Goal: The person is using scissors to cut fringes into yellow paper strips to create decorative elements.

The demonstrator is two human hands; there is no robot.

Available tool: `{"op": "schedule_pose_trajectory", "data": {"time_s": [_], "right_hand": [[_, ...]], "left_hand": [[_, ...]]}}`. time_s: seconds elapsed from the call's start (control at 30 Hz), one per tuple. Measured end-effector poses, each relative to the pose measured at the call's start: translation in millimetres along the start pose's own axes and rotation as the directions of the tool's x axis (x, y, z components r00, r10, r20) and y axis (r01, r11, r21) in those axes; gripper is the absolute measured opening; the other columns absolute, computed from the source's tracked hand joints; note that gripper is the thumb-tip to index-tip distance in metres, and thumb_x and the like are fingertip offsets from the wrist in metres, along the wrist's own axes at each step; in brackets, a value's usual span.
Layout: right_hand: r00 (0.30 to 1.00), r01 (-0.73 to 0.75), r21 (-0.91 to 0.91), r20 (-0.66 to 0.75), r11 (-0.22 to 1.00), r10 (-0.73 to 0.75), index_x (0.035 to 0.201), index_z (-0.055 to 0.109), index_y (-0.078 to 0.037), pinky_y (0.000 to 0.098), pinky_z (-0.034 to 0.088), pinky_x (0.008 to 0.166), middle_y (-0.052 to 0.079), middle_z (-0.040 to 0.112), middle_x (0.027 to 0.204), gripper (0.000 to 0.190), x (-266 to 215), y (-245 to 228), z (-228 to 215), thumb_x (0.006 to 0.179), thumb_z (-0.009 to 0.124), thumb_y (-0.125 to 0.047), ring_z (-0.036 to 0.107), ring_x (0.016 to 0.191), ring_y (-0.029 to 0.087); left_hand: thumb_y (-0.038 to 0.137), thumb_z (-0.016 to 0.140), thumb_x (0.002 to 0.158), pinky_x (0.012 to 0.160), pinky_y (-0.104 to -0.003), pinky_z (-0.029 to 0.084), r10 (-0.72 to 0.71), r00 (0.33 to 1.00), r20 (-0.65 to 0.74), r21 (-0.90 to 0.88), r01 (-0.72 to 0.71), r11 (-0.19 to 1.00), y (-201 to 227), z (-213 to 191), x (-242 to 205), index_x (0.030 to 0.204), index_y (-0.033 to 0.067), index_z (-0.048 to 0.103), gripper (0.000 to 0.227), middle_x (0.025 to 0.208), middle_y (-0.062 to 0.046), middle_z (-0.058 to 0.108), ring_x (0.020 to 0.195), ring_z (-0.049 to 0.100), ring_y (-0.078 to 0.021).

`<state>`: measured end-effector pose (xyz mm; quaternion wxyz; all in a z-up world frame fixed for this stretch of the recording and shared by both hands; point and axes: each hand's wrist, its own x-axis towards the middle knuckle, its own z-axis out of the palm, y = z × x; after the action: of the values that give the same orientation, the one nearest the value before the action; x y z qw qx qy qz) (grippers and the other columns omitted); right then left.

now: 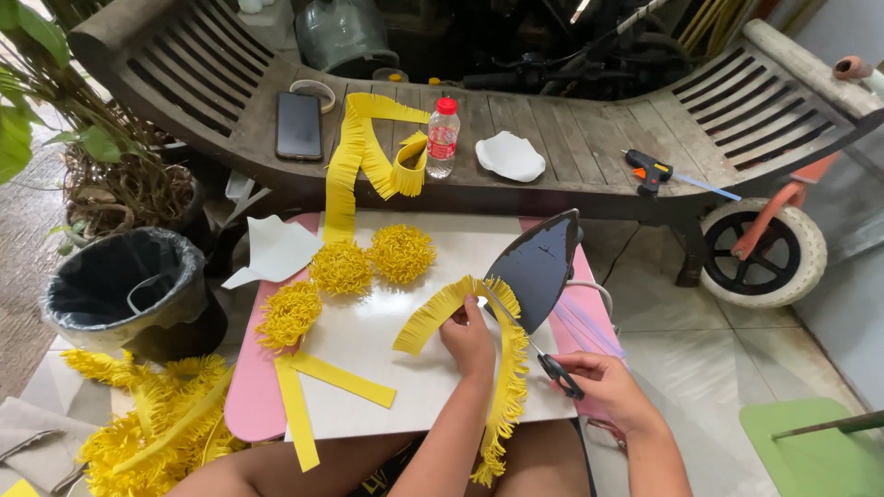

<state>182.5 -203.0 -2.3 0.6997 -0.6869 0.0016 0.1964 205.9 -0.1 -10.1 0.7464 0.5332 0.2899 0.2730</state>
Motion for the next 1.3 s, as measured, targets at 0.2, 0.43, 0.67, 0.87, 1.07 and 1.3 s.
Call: {"op": "schedule_pose_trajectory", "data": {"time_s": [0.2,0.43,0.67,0.87,1.07,1.3], "right_hand": [[0.995,0.057,0.042,0.076,0.998,-0.060,0.104,0.067,0.014,0.0303,0.048,0.059,0.024,0.071,0.085,0.034,5,9,-11,0.071,0.067,0.009,0.065,0.071,0.026],[0.917,0.315,0.150,0.208,0.937,-0.341,0.092,0.069,0.012,0.0253,0.045,0.058,0.017,0.065,0.086,0.021,-5,-4,-19,0.072,0.069,0.006,0.060,0.066,0.018],[0.950,0.310,-0.070,0.053,0.948,-0.306,0.092,0.072,0.013,0.0228,0.047,0.056,0.014,0.067,0.094,0.022,-24,4,2,0.072,0.064,0.015,0.065,0.067,0.019],[0.931,0.323,-0.313,-0.067,0.893,-0.359,0.092,0.076,0.009,0.0189,0.040,0.054,0.007,0.068,0.086,0.023,-44,0,39,0.072,0.067,0.008,0.053,0.061,0.010],[0.889,0.292,-0.488,-0.180,0.823,-0.422,0.091,0.076,0.005,0.0200,0.048,0.064,0.005,0.070,0.086,0.022,-53,-7,55,0.070,0.069,0.001,0.060,0.070,0.011],[0.892,0.263,-0.452,-0.223,0.852,-0.394,0.091,0.074,0.004,0.0197,0.047,0.063,0.004,0.067,0.086,0.020,-43,4,60,0.072,0.068,0.004,0.057,0.066,0.010]], "left_hand": [[0.018,0.055,0.090,0.075,-0.024,0.050,-0.017,1.000,0.009,-0.011,0.017,1.000,2,-2,0,0.099,-0.0007,0.062,0.022,0.089,-0.007,0.067,0.082,0.063,-0.0141],[0.020,0.056,0.089,0.069,-0.024,0.049,0.003,1.000,0.017,0.044,-0.004,0.999,3,-3,0,0.098,-0.0008,0.062,0.024,0.085,-0.006,0.065,0.075,0.059,-0.0133],[0.020,0.056,0.090,0.070,-0.024,0.048,0.025,0.999,0.028,-0.016,-0.025,1.000,-3,-4,1,0.098,-0.0018,0.061,0.024,0.086,-0.007,0.064,0.075,0.058,-0.0128],[0.015,0.052,0.089,0.079,-0.025,0.050,0.038,0.998,0.049,-0.045,-0.036,0.998,-7,-3,3,0.098,-0.0009,0.063,0.021,0.091,-0.007,0.069,0.083,0.064,-0.0149],[0.013,0.053,0.088,0.078,-0.025,0.051,0.100,0.992,0.074,0.034,-0.103,0.994,1,-7,-4,0.099,-0.0016,0.064,0.022,0.093,-0.008,0.072,0.083,0.067,-0.0161],[0.012,0.055,0.086,0.073,-0.024,0.051,0.119,0.990,0.069,-0.017,-0.118,0.993,-1,-5,-2,0.094,-0.0030,0.065,0.020,0.087,-0.007,0.072,0.077,0.066,-0.0144]]}}
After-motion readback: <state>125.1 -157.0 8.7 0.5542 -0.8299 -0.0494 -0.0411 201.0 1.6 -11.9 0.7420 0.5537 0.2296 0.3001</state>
